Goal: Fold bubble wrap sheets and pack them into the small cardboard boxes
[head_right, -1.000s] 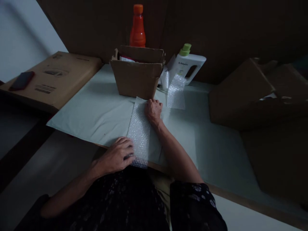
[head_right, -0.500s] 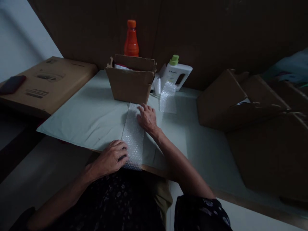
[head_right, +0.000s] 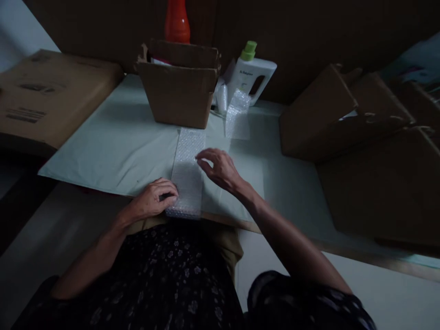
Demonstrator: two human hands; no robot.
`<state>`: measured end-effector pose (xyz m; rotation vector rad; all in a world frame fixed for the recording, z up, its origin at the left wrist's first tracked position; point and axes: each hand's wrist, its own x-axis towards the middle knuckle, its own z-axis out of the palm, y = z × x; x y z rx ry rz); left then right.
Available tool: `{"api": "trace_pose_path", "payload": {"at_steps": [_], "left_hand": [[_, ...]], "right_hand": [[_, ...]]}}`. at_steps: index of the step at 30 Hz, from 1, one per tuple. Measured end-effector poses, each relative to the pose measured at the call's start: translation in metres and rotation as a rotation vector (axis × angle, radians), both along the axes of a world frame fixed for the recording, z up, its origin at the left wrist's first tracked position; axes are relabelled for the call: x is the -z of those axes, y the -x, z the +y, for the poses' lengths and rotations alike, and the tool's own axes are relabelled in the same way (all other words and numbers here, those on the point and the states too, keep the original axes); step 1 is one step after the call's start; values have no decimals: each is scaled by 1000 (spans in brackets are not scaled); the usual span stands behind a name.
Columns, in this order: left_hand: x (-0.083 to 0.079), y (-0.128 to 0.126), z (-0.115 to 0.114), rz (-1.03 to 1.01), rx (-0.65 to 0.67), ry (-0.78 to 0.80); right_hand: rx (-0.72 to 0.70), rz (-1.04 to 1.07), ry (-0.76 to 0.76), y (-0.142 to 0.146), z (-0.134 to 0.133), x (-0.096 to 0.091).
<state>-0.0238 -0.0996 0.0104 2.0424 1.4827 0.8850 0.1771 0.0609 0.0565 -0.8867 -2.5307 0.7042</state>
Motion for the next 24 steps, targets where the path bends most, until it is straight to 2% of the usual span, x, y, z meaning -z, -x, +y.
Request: {"api": "trace_pose_path", "payload": {"at_steps": [2, 4, 6, 9, 12, 15, 18, 24], "left_hand": [[3, 4, 0, -15, 5, -17], [5, 5, 0, -21, 3, -30], [5, 6, 0, -23, 7, -32], [4, 7, 1, -15, 16, -29], [3, 7, 1, 7, 15, -26], [3, 7, 0, 13, 13, -10], [2, 7, 0, -25, 8, 6], [-7, 8, -7, -237, -46, 136]], "right_hand": [[-136, -16, 242, -35, -35, -17], [-276, -124, 472, -66, -74, -23], [-353, -211, 585, -88, -109, -12], [-263, -189, 577, -100, -143, 25], [-149, -30, 606, -94, -156, 63], [-136, 178, 699, -83, -160, 80], [-133, 336, 794, -78, -164, 79], [-125, 481, 1093, -73, -165, 59]]}}
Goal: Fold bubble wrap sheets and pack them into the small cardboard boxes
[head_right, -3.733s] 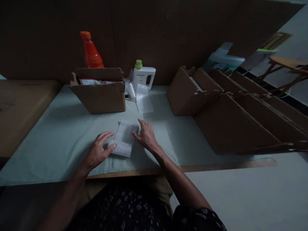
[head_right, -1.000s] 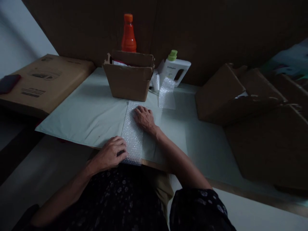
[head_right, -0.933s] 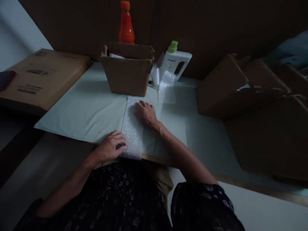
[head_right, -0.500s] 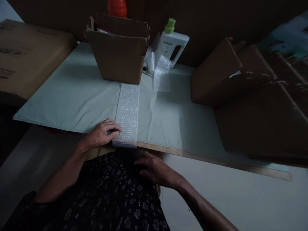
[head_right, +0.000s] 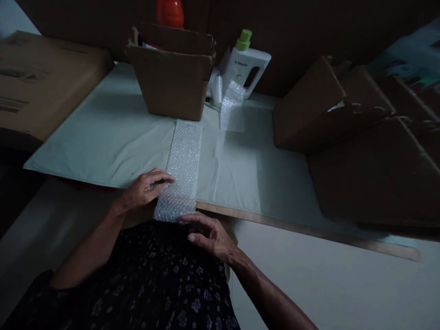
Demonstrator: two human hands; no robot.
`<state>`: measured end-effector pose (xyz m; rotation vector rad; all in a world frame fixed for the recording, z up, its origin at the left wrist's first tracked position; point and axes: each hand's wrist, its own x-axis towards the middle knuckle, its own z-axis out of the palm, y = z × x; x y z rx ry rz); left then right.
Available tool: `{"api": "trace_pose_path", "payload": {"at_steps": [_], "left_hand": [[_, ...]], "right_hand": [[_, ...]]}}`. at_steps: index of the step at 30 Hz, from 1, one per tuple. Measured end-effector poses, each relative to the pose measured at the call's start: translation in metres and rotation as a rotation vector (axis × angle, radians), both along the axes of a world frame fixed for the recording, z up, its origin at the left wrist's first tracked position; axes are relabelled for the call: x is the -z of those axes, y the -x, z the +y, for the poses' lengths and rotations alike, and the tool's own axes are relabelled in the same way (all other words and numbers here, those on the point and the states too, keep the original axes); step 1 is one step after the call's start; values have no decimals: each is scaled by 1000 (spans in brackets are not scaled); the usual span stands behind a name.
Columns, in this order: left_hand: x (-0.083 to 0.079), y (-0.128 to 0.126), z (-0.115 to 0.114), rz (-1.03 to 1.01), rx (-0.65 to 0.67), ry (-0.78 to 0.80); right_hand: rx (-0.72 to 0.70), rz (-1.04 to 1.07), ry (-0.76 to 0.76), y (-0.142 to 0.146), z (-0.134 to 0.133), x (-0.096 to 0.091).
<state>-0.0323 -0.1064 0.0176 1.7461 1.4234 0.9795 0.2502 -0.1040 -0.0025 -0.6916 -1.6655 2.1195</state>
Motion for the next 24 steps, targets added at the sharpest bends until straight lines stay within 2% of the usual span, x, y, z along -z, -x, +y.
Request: {"api": "trace_pose_path", "payload": {"at_steps": [5, 7, 11, 14, 16, 18, 21, 24], "left_hand": [[-5, 9, -16, -317, -42, 127], [-7, 10, -20, -351, -57, 149], [-7, 3, -13, -164, -174, 151], [0, -5, 0, 6, -308, 129], [6, -7, 8, 110, -376, 92], [10, -7, 14, 191, -399, 65], [13, -5, 17, 260, -375, 41], [14, -6, 21, 297, -349, 10]], "right_hand": [[107, 172, 237, 18, 14, -18], [158, 223, 291, 27, 21, -24], [232, 273, 343, 40, 37, -27], [280, 243, 297, 41, 46, -25], [318, 187, 186, 37, 50, -24], [350, 86, -6, 30, 53, -23], [352, -149, -460, 23, 55, -23], [268, -306, -922, 27, 57, -20]]}}
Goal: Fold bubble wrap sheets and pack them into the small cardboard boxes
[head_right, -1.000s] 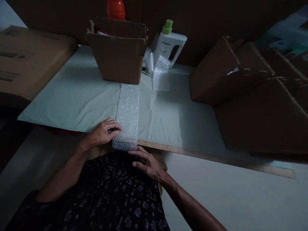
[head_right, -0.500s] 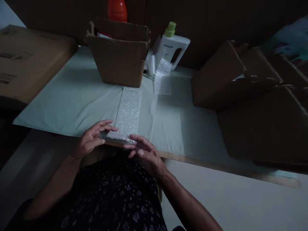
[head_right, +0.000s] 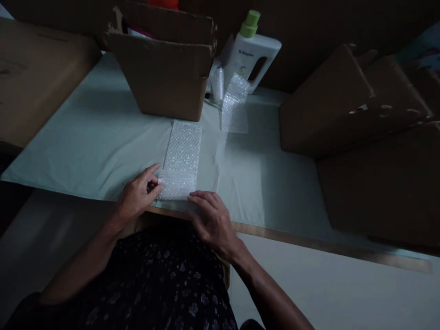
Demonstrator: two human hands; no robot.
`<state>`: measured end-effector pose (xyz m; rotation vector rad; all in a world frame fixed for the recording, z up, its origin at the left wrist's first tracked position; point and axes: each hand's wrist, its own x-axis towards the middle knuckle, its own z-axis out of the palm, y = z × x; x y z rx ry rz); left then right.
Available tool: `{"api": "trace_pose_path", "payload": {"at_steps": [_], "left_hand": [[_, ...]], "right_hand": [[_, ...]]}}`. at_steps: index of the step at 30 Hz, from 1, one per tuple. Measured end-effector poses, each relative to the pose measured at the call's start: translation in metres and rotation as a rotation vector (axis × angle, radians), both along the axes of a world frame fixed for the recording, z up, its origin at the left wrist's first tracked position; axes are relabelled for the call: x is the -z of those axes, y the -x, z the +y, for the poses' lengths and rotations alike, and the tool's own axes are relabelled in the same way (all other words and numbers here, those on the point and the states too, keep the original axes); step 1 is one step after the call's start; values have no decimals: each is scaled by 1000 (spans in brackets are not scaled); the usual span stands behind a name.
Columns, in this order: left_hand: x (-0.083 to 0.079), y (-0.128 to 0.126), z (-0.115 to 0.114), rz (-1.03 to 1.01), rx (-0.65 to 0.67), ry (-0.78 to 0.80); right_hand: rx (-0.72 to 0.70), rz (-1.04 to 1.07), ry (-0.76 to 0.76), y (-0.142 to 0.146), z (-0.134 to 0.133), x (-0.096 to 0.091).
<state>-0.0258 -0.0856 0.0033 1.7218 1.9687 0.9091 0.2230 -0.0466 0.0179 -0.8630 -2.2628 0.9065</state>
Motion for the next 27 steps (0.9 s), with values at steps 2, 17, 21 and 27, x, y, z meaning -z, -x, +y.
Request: {"api": "trace_pose_path", "payload": {"at_steps": [2, 17, 21, 27], "left_hand": [[1, -2, 3, 17, 28, -21], [-17, -8, -31, 119, 245, -242], [-11, -10, -37, 56, 169, -171], [-3, -9, -23, 132, 102, -93]], "right_hand": [[-39, -120, -183, 8, 1, 5], [-81, -165, -175, 24, 12, -1], [-43, -81, -54, 21, 6, -7], [52, -128, -402, 13, -2, 3]]}}
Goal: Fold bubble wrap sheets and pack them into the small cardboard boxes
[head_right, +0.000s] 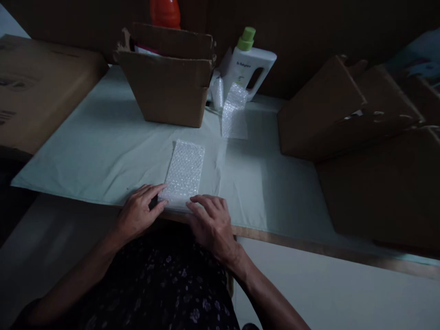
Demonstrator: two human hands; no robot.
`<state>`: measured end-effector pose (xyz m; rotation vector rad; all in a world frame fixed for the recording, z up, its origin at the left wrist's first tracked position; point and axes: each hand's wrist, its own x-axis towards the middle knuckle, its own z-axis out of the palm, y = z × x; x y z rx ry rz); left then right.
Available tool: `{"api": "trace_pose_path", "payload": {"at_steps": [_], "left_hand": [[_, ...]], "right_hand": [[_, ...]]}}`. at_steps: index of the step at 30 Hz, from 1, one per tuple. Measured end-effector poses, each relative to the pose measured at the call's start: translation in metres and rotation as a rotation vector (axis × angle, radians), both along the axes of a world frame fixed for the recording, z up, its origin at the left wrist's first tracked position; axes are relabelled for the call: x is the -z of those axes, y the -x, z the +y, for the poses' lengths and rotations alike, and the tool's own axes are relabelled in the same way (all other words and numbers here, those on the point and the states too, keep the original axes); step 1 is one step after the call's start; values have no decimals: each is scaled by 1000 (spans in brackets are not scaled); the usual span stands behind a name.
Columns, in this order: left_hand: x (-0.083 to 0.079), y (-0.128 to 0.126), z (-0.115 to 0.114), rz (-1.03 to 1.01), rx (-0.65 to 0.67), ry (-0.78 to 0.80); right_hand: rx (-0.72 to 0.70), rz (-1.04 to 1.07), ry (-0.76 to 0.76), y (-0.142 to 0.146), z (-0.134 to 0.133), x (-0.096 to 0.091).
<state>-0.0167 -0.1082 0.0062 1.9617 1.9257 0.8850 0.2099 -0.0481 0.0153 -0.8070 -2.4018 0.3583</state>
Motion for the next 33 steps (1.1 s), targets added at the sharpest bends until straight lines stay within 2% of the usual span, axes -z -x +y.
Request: {"api": "trace_pose_path", "payload": {"at_steps": [3, 5, 8, 11, 15, 18, 20, 23, 26, 30, 33], "left_hand": [[0, -2, 2, -3, -23, -64], [-2, -2, -3, -29, 15, -123], [-6, -1, -10, -65, 123, -151], [-7, -1, -7, -89, 138, -128], [1, -2, 14, -3, 35, -108], [5, -2, 24, 41, -20, -160], [4, -1, 20, 20, 15, -195], [-1, 1, 6, -34, 119, -183], [-2, 4, -2, -58, 123, -142], [2, 6, 13, 45, -7, -129], [3, 5, 27, 74, -78, -145]], "right_hand": [[-43, -94, -31, 2, -1, 8], [-39, -95, -15, 5, 0, 11], [-30, -29, 96, 7, 1, 10], [-1, -18, 180, 4, 0, 5], [72, -91, 53, 2, 1, 2], [18, -161, -8, 9, 6, 4], [-6, -168, 8, 15, 11, 5], [-12, -81, 125, 18, 14, 3], [-35, -45, 202, 12, 12, -2], [39, -70, 41, 6, 8, -3], [-3, -142, -28, 10, 11, 3]]}}
